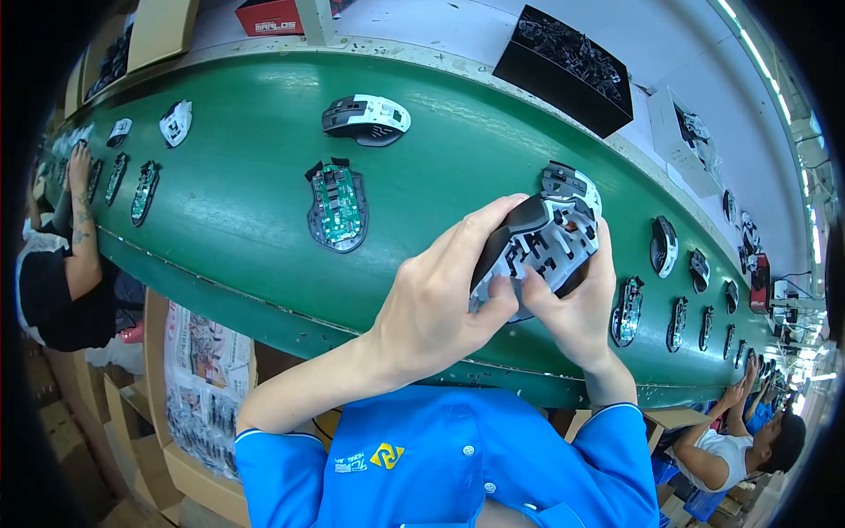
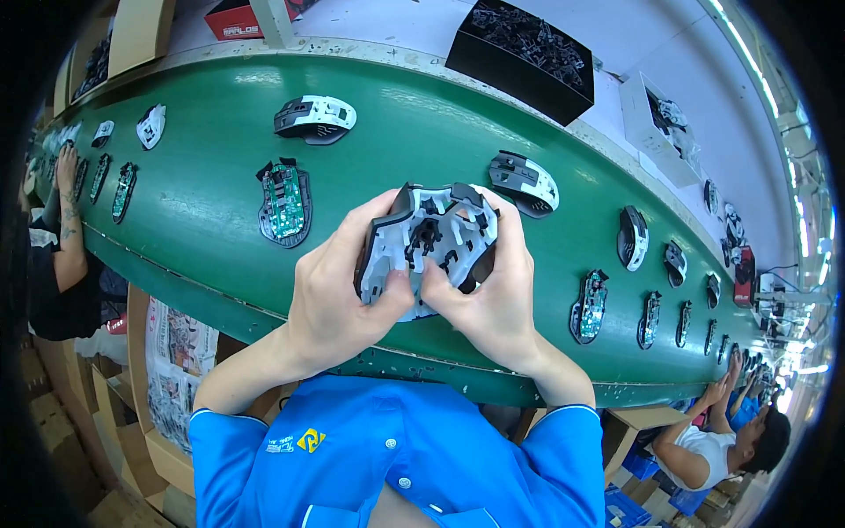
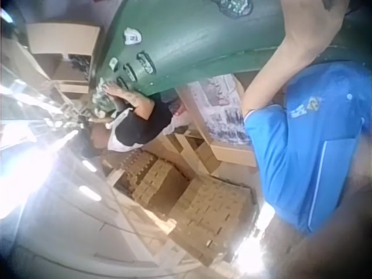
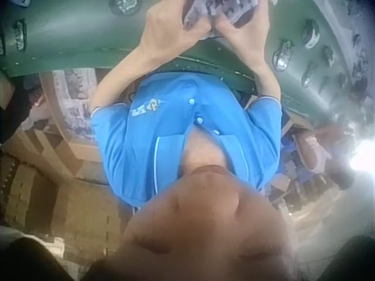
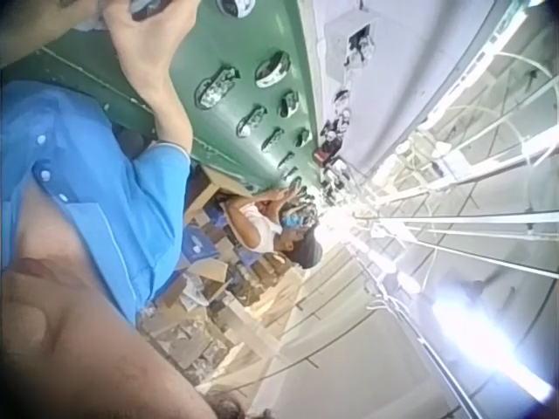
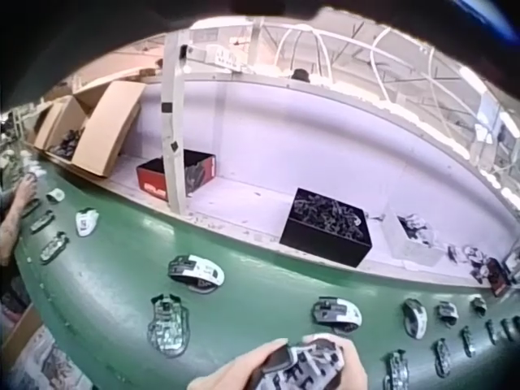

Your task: The person assembles computer mouse casings on an assembly line by taking small components from a box, fitting them inside each mouse shell, and attaching side pieces to the casings.

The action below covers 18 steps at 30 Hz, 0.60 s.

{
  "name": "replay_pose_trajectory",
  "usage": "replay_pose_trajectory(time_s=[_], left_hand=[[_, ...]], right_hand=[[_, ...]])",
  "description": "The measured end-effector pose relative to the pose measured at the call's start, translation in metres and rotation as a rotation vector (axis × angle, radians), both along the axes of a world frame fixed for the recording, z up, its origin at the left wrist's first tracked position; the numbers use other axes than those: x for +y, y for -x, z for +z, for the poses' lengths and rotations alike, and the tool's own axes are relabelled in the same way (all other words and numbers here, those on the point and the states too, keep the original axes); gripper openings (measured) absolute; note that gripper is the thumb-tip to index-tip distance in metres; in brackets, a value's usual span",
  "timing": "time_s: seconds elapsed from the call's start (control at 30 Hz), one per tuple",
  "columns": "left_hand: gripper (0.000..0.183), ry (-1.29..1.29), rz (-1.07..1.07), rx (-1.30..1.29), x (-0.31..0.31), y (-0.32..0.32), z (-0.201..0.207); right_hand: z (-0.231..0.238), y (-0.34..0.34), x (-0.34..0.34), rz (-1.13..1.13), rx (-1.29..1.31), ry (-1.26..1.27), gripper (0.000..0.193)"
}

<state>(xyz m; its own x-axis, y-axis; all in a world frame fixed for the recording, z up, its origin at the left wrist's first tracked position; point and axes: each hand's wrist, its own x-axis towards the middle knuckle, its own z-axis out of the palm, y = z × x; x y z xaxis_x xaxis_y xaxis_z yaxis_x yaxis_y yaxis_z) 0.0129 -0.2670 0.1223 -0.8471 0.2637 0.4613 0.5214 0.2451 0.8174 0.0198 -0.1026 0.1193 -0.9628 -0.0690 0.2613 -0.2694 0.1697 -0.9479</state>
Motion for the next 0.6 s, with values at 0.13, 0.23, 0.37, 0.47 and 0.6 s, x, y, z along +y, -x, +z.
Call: replay_pose_trajectory(time_s=[0.13, 0.23, 0.37, 0.47, 0.6], left_hand=[[0.056, -0.01, 0.001, 0.063, -0.001, 0.002, -0.006], [0.057, -0.013, -0.006, 0.061, -0.003, 0.002, -0.009], [0.057, -0.027, -0.001, 0.079, -0.006, 0.002, -0.012], [0.057, -0.039, -0.024, 0.097, -0.006, 0.004, -0.014], [0.057, -0.013, -0.025, 0.086, -0.011, 0.005, -0.017]], right_hand=[[-0.001, 0.0, -0.006, -0.033, 0.041, -0.058, 0.062], [-0.003, 0.001, -0.01, -0.038, 0.064, -0.067, 0.061], [-0.007, 0.0, -0.015, -0.049, 0.052, -0.017, 0.06], [-0.008, -0.001, -0.018, -0.062, 0.022, 0.035, 0.059], [-0.011, 0.001, -0.021, -0.06, 0.016, 0.017, 0.058]])
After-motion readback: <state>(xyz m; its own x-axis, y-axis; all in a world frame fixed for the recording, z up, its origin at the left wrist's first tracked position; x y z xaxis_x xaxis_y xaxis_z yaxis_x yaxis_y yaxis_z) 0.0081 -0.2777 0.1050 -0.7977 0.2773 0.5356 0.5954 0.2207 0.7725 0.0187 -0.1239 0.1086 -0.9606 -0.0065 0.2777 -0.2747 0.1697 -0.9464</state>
